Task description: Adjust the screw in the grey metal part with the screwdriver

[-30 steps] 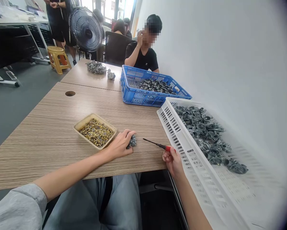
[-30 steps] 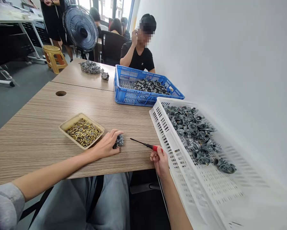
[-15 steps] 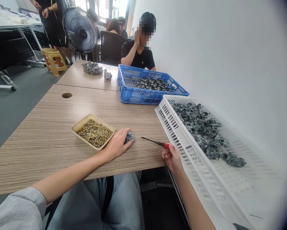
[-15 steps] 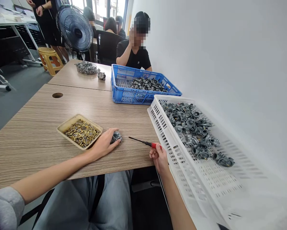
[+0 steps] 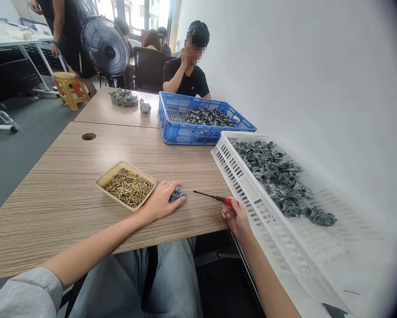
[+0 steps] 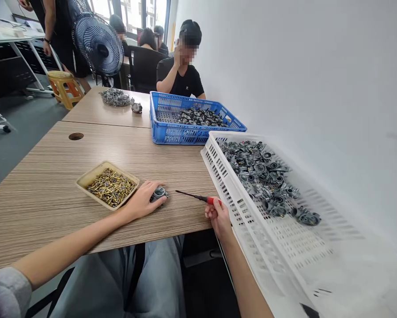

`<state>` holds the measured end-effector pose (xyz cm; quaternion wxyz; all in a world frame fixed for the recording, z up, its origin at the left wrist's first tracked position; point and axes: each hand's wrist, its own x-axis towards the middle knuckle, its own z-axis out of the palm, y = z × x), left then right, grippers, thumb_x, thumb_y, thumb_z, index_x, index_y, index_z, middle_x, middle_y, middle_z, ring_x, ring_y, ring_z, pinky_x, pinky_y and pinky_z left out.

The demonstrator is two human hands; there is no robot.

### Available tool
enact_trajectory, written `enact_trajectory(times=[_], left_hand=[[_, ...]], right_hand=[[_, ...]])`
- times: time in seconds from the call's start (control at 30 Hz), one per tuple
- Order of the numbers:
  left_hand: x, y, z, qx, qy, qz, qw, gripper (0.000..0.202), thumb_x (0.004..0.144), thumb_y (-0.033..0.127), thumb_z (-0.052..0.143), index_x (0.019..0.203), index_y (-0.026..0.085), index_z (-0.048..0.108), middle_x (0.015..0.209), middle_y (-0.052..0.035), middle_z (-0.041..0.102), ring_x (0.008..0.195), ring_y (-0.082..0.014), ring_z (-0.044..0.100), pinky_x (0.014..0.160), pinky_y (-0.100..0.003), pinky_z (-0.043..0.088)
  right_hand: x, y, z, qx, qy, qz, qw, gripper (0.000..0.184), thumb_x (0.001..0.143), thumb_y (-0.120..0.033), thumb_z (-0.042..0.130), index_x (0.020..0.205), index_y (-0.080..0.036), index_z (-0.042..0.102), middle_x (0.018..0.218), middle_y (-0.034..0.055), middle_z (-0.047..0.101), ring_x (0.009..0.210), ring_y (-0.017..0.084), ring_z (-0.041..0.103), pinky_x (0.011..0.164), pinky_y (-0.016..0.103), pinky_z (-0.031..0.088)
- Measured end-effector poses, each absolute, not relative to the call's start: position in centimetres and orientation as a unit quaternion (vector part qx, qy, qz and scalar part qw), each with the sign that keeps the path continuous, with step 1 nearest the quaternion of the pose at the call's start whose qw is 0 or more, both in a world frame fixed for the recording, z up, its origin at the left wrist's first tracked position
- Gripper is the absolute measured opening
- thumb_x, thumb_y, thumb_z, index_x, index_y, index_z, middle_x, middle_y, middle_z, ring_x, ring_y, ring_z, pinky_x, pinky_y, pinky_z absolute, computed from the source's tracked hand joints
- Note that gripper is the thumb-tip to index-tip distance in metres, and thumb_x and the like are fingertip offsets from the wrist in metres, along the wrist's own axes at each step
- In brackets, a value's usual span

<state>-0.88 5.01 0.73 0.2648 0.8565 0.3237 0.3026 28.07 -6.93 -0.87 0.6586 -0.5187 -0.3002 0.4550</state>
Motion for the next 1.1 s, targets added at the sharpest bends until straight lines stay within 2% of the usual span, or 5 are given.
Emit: enact_trajectory(times=[0.17,0.47,0.63,0.87,1.1], left_hand=[[-0.5,5.8,0.1,0.823,0.322,0.327,0.334,0.031,0.101,0.046,0.055,0.12,0.021,0.056,0.115,-0.0075,0.068,0.109,-0.0257,0.063,0.099,-0.042,0.05],[-0.4,5.4,-0.3,0.812,0.322,0.355,0.332,0.035,0.104,0.038,0.049,0.135,0.021,0.047,0.135,-0.0115,0.061,0.128,-0.0258,0.058,0.113,-0.045,0.045],[-0.3,5.4,-0.2,0.813,0.325,0.362,0.32,0.032,0.107,0.033,0.038,0.135,0.02,0.047,0.132,-0.0117,0.061,0.127,-0.0249,0.057,0.114,-0.045,0.045],[-0.4,5.3,-0.1,0.816,0.321,0.358,0.321,0.033,0.108,0.033,0.037,0.136,0.019,0.047,0.132,-0.0124,0.061,0.126,-0.0254,0.057,0.113,-0.045,0.045],[-0.4,5.5,-0.5,0.816,0.315,0.359,0.326,0.034,0.108,0.034,0.036,0.137,0.02,0.047,0.134,-0.0126,0.061,0.129,-0.0245,0.056,0.116,-0.045,0.044]], right_hand=[[28.1,-7.1,-1.1,-0.525,-0.346,0.442,0.64,0.038,0.084,-0.058,0.081,0.087,-0.02,0.075,0.062,0.0002,0.063,0.052,0.011,0.049,0.049,0.025,0.044],[28.0,-7.2,-1.0,-0.563,-0.395,0.415,0.596,0.038,0.078,-0.057,0.086,0.097,-0.024,0.079,0.075,0.0038,0.075,0.065,0.018,0.062,0.066,0.032,0.055],[27.8,-7.2,-1.1,-0.579,-0.401,0.397,0.589,0.039,0.076,-0.055,0.088,0.099,-0.025,0.08,0.08,0.0033,0.074,0.07,0.02,0.065,0.075,0.035,0.058],[28.1,-7.2,-1.2,-0.58,-0.391,0.398,0.594,0.039,0.077,-0.055,0.088,0.102,-0.025,0.08,0.095,0.0046,0.074,0.076,0.019,0.067,0.075,0.032,0.058],[27.9,-7.2,-0.9,-0.585,-0.416,0.39,0.577,0.037,0.081,-0.053,0.085,0.104,-0.024,0.08,0.097,0.0052,0.076,0.072,0.017,0.064,0.073,0.03,0.056]])
